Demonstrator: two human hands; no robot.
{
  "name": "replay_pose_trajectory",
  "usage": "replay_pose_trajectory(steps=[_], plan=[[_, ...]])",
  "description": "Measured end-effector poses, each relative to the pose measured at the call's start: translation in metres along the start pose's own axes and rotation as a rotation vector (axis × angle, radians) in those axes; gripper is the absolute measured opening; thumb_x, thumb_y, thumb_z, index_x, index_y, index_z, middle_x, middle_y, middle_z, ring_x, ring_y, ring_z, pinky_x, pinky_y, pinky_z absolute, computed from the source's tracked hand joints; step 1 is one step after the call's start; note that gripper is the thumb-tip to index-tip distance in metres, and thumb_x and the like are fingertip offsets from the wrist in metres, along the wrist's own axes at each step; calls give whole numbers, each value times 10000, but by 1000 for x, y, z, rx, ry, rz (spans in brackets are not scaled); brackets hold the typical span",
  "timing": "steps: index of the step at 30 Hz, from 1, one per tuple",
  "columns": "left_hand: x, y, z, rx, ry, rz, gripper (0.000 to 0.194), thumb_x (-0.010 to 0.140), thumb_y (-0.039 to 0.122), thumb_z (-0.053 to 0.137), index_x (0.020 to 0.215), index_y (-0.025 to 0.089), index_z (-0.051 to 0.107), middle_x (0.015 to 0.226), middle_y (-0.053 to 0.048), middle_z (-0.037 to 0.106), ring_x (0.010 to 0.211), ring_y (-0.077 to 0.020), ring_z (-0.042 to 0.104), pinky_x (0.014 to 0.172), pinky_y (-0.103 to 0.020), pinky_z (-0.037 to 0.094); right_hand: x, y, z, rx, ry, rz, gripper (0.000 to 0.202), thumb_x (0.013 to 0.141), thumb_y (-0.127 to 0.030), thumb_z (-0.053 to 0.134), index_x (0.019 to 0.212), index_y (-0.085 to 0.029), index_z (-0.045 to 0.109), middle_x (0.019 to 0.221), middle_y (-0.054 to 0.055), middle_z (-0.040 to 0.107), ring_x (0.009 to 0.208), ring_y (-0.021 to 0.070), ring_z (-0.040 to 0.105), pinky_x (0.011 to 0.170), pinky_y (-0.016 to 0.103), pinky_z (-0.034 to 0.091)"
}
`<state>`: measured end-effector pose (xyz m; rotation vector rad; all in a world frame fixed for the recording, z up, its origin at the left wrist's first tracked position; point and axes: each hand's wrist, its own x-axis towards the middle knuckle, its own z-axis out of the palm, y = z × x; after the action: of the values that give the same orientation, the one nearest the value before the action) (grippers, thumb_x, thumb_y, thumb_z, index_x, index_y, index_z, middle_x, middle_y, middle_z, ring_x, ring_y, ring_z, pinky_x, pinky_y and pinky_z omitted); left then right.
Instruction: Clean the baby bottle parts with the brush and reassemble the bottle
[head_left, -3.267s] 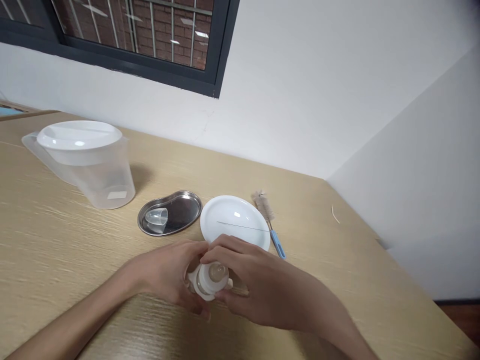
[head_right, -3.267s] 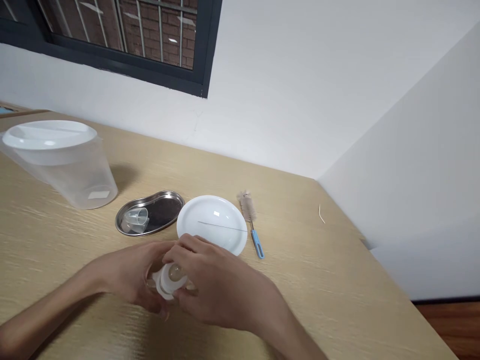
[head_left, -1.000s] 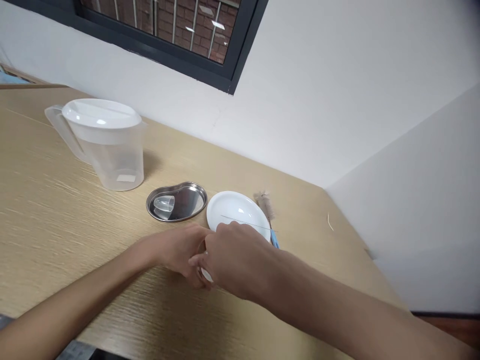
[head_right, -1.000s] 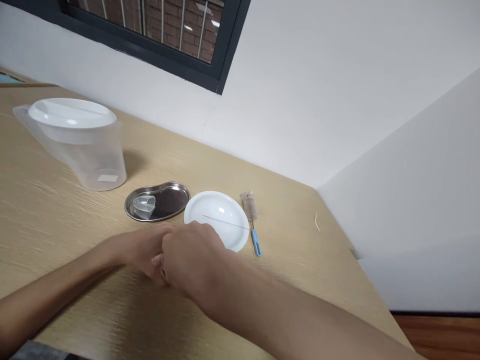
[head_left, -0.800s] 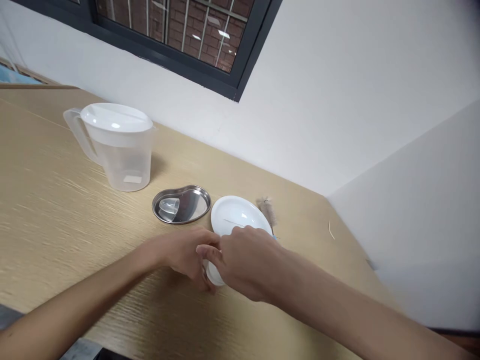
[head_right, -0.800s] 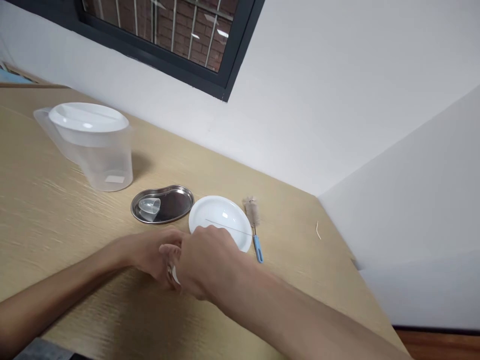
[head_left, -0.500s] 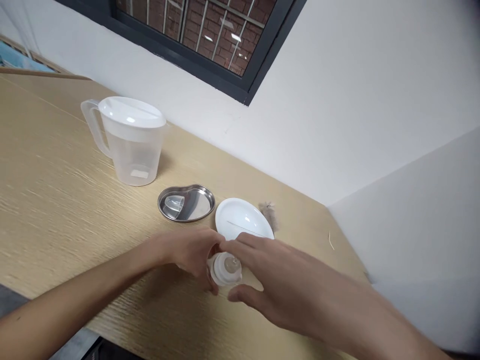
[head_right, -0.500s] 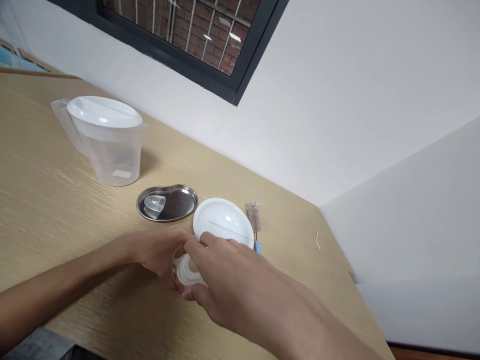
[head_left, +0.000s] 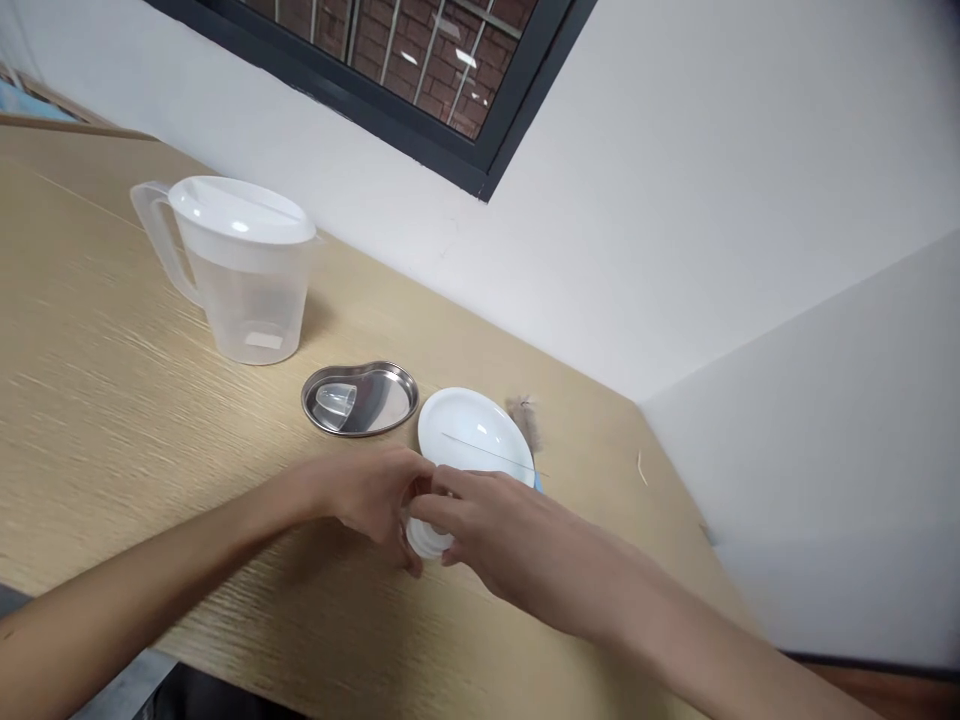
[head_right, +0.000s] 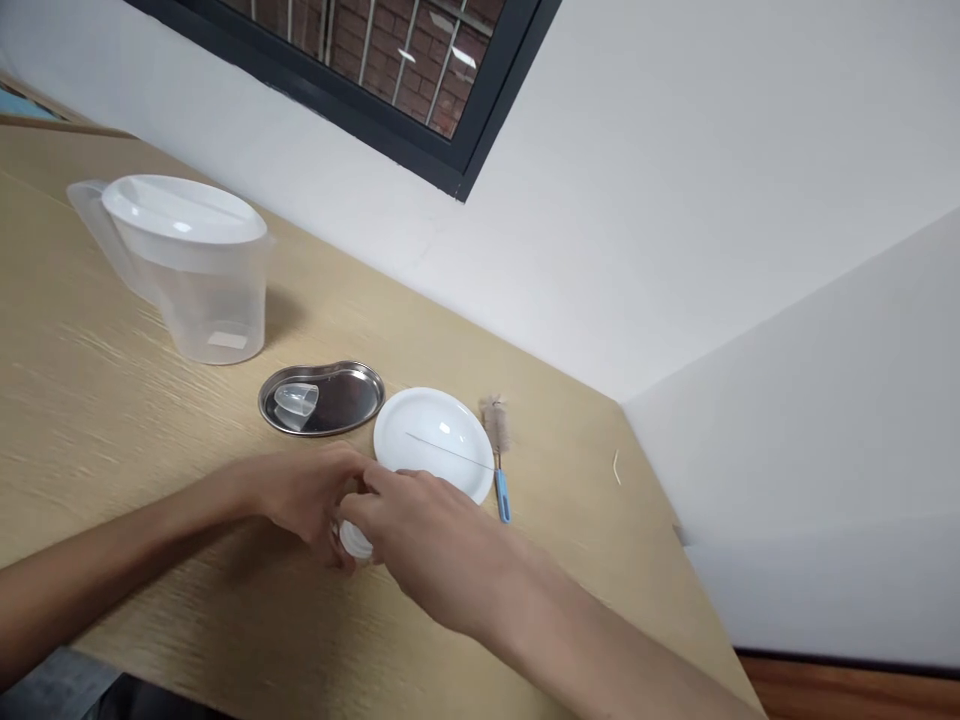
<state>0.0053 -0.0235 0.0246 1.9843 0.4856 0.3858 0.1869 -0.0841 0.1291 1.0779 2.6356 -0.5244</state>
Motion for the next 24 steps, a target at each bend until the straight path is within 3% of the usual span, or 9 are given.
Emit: replay_pose_trajectory(steps=[4,8,11,15,17,21,24], plan=[[0,1,-2,10,-2,-7,468,544,199,905,982,210,742,849,34,782,727,-152,684,582,-203,430,-2,-2,4,-69,20,-6,563,682,130,494,1078,-244,637,1169,15,617,897,143,626,636,235,391],[-10,5,5,-66,58,-77,341,592,260,889,907,205,771,872,19,796,767,-172,700,625,-216,462,3,-8,2,-125,-9,60,382,788,47,565,1056,-210,652,1063,33,657,849,165,649,607,246,385],[-20,11,19,-144,192,-137,253,612,248,860,848,195,784,839,27,798,772,-177,700,660,-224,480,9,-14,0,-139,-27,185,231,864,-211,678,1090,-159,671,985,101,683,857,252,676,615,292,422],[-27,17,41,-139,380,-188,282,653,309,837,898,178,792,814,27,796,761,-189,686,632,-230,443,18,-23,-2,-87,-12,356,305,901,-416,620,877,-130,724,949,190,691,850,322,703,570,318,455],[-29,18,54,-109,479,-209,320,662,348,843,936,189,790,822,30,794,771,-198,683,644,-235,437,25,-26,-6,-35,-22,436,391,887,-503,622,820,-131,723,944,199,705,828,321,716,554,319,474],[-32,19,76,-134,688,-214,265,692,364,824,899,208,774,863,13,791,825,-227,702,698,-264,470,37,-32,-19,132,-178,565,507,836,-592,690,815,-87,719,660,114,699,547,226,693,530,302,526],[-29,21,88,-286,842,-183,438,629,381,873,997,184,740,987,-42,789,945,-272,711,801,-314,527,43,-37,-26,206,-208,644,521,851,-581,701,839,-61,721,607,95,695,526,219,692,562,324,563]])
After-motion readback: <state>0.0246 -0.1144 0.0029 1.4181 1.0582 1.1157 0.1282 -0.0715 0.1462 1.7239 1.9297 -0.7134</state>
